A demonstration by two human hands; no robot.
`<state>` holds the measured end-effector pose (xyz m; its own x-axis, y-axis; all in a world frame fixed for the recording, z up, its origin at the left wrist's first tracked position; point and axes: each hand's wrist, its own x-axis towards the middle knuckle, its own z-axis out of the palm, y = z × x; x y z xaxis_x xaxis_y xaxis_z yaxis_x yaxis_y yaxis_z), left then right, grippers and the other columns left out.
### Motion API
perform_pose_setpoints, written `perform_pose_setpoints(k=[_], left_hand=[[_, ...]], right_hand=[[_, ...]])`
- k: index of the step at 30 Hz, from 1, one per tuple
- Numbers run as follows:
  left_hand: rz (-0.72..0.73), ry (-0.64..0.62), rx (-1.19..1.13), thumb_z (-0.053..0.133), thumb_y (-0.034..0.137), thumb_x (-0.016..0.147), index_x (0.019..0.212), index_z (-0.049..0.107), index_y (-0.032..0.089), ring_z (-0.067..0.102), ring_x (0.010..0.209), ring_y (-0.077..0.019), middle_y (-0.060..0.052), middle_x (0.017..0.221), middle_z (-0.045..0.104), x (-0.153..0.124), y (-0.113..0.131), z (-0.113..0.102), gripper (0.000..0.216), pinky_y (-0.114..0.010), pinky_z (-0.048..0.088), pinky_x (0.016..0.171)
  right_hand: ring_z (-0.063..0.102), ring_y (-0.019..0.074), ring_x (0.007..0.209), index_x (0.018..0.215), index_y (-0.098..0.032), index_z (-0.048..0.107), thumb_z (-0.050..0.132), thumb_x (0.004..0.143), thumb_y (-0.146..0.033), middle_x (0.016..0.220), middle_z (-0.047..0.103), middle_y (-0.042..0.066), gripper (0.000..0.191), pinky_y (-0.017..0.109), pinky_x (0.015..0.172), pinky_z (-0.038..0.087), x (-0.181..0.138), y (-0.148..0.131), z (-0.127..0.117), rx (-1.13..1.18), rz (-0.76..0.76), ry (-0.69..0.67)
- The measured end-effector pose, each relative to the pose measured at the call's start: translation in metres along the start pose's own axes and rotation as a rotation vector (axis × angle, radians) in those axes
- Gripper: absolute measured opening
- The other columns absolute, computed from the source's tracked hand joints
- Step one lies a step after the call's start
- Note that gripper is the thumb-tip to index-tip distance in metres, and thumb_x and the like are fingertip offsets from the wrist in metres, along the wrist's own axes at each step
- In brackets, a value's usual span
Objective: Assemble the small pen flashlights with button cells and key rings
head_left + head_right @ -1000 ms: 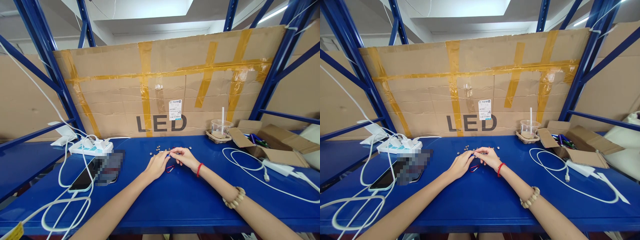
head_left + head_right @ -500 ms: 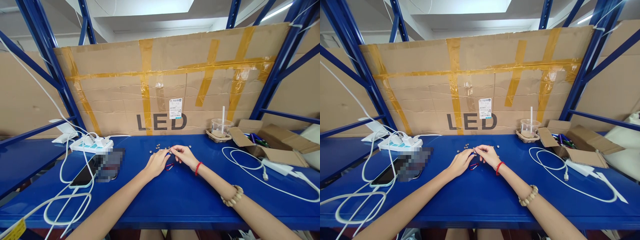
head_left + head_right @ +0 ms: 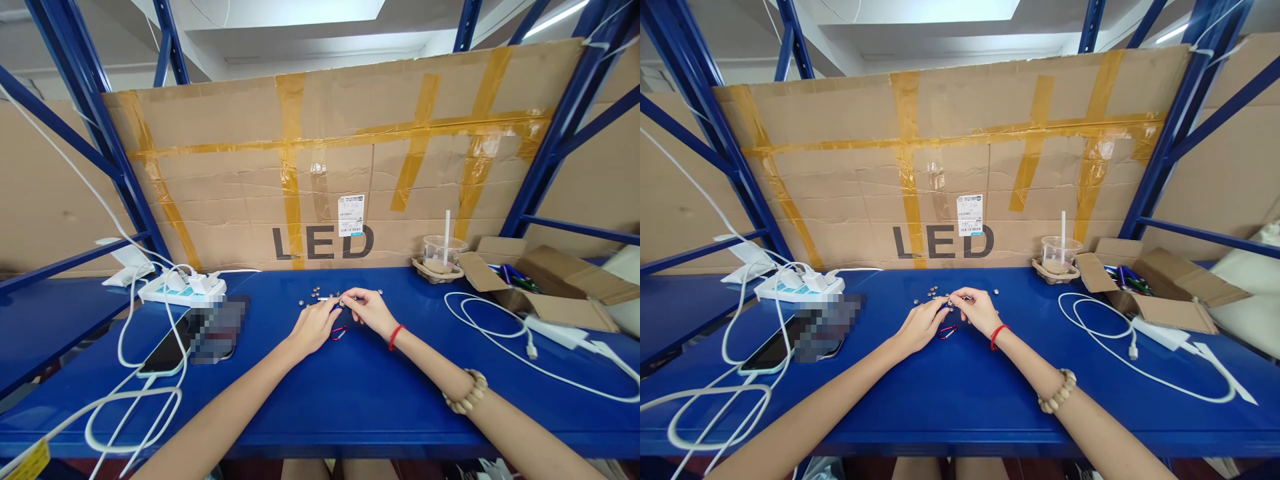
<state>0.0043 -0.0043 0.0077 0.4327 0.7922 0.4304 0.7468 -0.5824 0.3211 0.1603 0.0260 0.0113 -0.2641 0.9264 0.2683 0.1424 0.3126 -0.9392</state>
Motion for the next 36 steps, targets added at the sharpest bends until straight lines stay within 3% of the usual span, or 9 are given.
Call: perform_pose_setpoints(k=[7, 16, 22, 31, 36], left_hand=[[-0.036, 0.003, -0.047, 0.032, 0.03, 0.088, 0.104, 0.042, 0.023, 0.057, 0.084, -0.0149, 0.001, 0.086, 0.061, 0.0009, 0.001, -0.002, 0.021, -0.026, 0.043, 0.073], [-0.046, 0.043, -0.049, 0.034, 0.035, 0.087, 0.107, 0.041, 0.022, 0.056, 0.087, -0.0159, -0.001, 0.089, 0.061, -0.0008, 0.0018, -0.0015, 0.024, -0.027, 0.043, 0.075], [-0.035, 0.06, -0.056, 0.035, 0.033, 0.087, 0.11, 0.038, 0.022, 0.056, 0.092, -0.0156, -0.003, 0.1, 0.059, -0.0024, 0.0003, -0.0008, 0.026, -0.027, 0.043, 0.078], [-0.029, 0.064, -0.014, 0.035, 0.032, 0.088, 0.11, 0.04, 0.022, 0.056, 0.09, -0.0158, -0.002, 0.099, 0.06, -0.0009, 0.0018, -0.0016, 0.026, -0.028, 0.043, 0.078], [-0.028, 0.069, 0.008, 0.035, 0.032, 0.088, 0.11, 0.041, 0.021, 0.057, 0.088, -0.0163, -0.002, 0.094, 0.061, -0.0004, 0.0019, -0.0009, 0.025, -0.028, 0.043, 0.077]], right_hand=[[0.036, 0.0062, 0.031, 0.074, -0.014, 0.059, 0.055, 0.067, -0.049, 0.036, 0.043, -0.005, 0.035, 0.019, 0.031, 0.029, 0.0011, -0.0003, -0.0013, -0.007, -0.041, 0.106], [0.036, 0.0064, 0.031, 0.075, -0.016, 0.06, 0.055, 0.068, -0.048, 0.037, 0.044, -0.004, 0.034, 0.019, 0.032, 0.028, -0.0023, 0.0021, 0.0026, -0.084, -0.031, 0.019], [0.035, 0.0058, 0.031, 0.076, -0.015, 0.06, 0.057, 0.064, -0.051, 0.036, 0.043, -0.005, 0.039, 0.019, 0.031, 0.027, -0.0004, 0.003, 0.0038, -0.029, 0.031, 0.001], [0.034, 0.0026, 0.035, 0.082, -0.013, 0.062, 0.064, 0.057, -0.052, 0.04, 0.044, -0.007, 0.047, 0.015, 0.033, 0.025, 0.0006, 0.0005, 0.0002, 0.131, 0.252, -0.066], [0.035, 0.0022, 0.037, 0.079, -0.013, 0.062, 0.066, 0.053, -0.052, 0.043, 0.045, -0.006, 0.046, 0.015, 0.033, 0.025, 0.0002, 0.0005, 0.001, 0.173, 0.255, -0.04]])
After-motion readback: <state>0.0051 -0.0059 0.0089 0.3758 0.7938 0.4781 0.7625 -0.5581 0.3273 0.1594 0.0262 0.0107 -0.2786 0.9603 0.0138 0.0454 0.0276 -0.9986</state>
